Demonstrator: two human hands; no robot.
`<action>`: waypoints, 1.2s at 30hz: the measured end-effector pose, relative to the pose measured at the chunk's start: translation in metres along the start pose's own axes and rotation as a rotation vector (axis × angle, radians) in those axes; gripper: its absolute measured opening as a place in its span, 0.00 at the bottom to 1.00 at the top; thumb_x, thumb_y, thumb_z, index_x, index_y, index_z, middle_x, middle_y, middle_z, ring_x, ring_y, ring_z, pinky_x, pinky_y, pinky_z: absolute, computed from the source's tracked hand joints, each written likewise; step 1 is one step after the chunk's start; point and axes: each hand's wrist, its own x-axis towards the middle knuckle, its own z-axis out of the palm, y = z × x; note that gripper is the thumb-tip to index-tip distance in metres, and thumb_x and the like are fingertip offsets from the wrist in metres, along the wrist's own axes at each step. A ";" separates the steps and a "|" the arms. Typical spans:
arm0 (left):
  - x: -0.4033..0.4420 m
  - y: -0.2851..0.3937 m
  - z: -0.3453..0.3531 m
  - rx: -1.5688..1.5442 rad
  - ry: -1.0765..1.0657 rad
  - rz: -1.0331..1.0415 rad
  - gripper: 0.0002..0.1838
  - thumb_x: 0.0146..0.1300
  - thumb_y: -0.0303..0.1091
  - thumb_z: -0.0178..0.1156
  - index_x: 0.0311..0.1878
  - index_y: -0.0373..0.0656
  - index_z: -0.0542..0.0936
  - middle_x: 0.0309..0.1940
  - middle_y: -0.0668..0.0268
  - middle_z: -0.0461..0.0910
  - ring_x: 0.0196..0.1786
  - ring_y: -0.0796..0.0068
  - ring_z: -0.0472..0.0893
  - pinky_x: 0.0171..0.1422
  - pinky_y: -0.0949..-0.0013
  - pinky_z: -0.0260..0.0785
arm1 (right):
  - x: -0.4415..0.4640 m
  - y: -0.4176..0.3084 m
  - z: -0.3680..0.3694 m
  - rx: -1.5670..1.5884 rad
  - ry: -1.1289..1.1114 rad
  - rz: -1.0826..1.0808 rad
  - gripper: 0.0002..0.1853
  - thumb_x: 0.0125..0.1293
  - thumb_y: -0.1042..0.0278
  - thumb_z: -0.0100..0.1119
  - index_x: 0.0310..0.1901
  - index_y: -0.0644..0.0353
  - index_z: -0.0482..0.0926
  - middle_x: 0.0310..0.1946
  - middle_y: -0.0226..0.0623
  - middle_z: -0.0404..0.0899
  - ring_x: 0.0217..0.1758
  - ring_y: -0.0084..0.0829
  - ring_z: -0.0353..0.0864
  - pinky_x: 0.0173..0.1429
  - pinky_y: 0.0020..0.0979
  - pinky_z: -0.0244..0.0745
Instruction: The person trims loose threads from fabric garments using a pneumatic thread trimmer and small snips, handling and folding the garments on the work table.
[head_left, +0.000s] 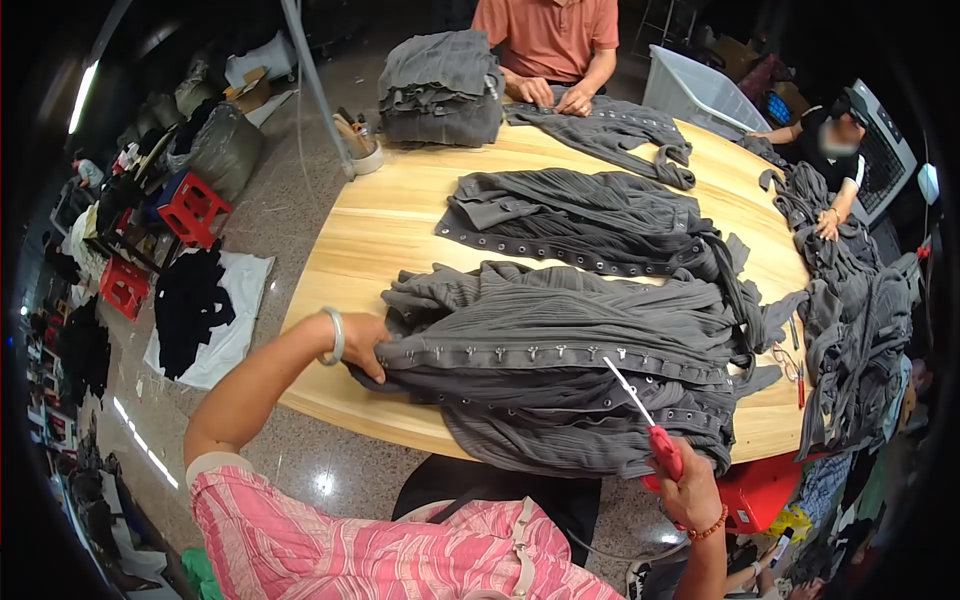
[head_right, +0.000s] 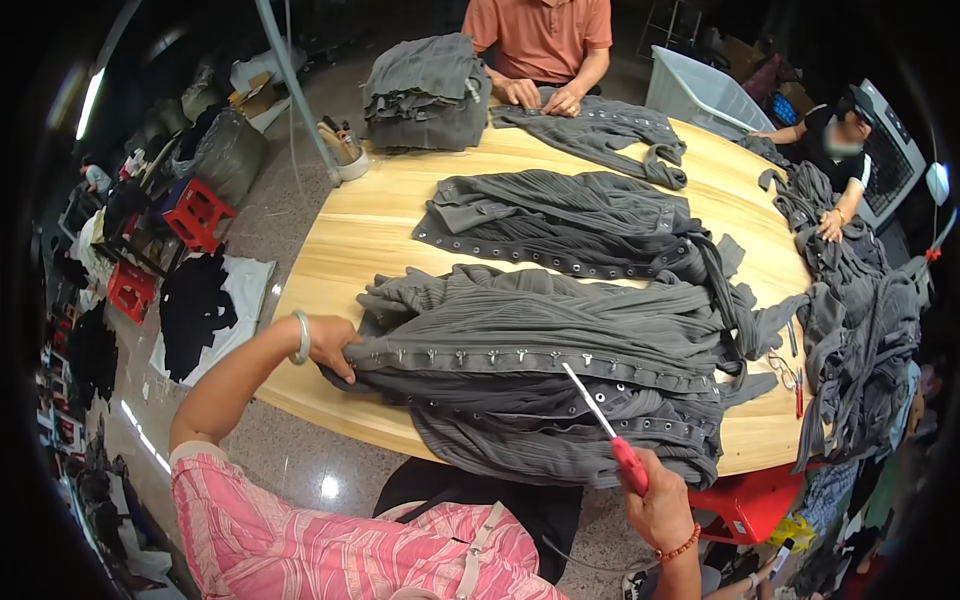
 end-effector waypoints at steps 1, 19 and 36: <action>0.001 0.008 0.004 0.026 0.034 0.025 0.23 0.54 0.42 0.72 0.48 0.37 0.83 0.32 0.51 0.85 0.35 0.53 0.84 0.44 0.60 0.74 | -0.001 -0.004 -0.001 0.008 -0.021 -0.002 0.16 0.63 0.71 0.63 0.53 0.57 0.77 0.33 0.52 0.81 0.39 0.57 0.82 0.41 0.43 0.76; -0.137 0.210 -0.141 -0.447 0.913 1.035 0.27 0.69 0.26 0.57 0.70 0.31 0.67 0.61 0.58 0.77 0.62 0.73 0.77 0.67 0.70 0.67 | 0.096 -0.050 -0.010 -0.189 -0.183 -0.130 0.27 0.69 0.59 0.58 0.65 0.60 0.67 0.35 0.57 0.82 0.39 0.56 0.84 0.42 0.50 0.79; 0.074 0.162 -0.277 -0.810 0.796 0.755 0.09 0.68 0.28 0.52 0.48 0.40 0.79 0.32 0.68 0.80 0.26 0.82 0.77 0.31 0.76 0.71 | 0.262 0.075 -0.213 -0.719 0.517 0.243 0.22 0.64 0.58 0.65 0.50 0.70 0.77 0.41 0.62 0.82 0.46 0.55 0.84 0.50 0.49 0.79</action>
